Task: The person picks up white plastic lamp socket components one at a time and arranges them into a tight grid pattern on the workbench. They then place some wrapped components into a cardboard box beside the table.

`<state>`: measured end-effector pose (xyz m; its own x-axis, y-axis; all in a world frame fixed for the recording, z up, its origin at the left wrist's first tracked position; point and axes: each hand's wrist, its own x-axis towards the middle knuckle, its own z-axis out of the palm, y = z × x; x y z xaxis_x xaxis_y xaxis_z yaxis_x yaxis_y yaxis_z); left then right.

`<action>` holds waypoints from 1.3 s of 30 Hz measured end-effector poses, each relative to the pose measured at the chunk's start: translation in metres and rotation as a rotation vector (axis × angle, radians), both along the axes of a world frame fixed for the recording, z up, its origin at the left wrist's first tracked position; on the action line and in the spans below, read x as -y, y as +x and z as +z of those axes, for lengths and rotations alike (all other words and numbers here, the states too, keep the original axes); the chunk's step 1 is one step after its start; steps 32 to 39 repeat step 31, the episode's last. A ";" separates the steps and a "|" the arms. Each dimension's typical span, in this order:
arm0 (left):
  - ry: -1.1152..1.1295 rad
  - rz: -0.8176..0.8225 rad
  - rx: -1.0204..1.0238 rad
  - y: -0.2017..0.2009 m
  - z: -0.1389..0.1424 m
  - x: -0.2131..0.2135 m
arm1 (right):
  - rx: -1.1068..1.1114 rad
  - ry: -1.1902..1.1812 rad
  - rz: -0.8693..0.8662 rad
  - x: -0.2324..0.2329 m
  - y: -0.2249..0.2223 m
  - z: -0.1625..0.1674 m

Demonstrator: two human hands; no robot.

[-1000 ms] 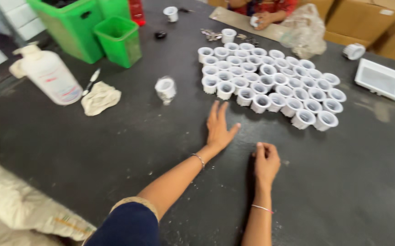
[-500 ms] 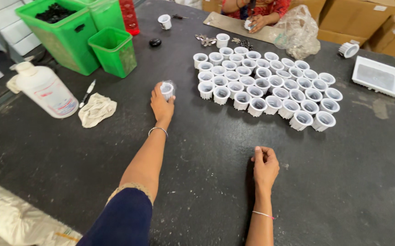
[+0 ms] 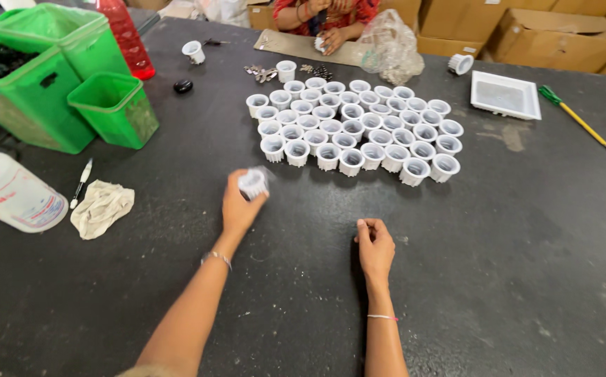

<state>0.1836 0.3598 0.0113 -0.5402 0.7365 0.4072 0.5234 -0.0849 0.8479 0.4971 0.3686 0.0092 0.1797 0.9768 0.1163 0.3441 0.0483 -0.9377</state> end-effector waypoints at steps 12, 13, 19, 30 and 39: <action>-0.120 -0.863 0.076 0.265 0.115 0.078 | -0.637 0.449 0.148 0.031 -0.006 -0.015; -0.169 -0.930 -0.023 0.294 0.118 0.084 | 0.298 0.378 -0.121 0.032 -0.004 -0.012; 0.013 -1.257 -0.452 0.416 0.111 0.115 | -0.147 0.128 -0.018 0.023 0.005 0.014; 0.185 -1.311 -0.465 0.395 0.117 0.142 | -0.062 0.193 -0.080 0.031 0.002 0.020; -0.103 -1.246 -0.439 0.380 0.131 0.139 | -0.033 0.216 -0.141 0.019 0.036 0.024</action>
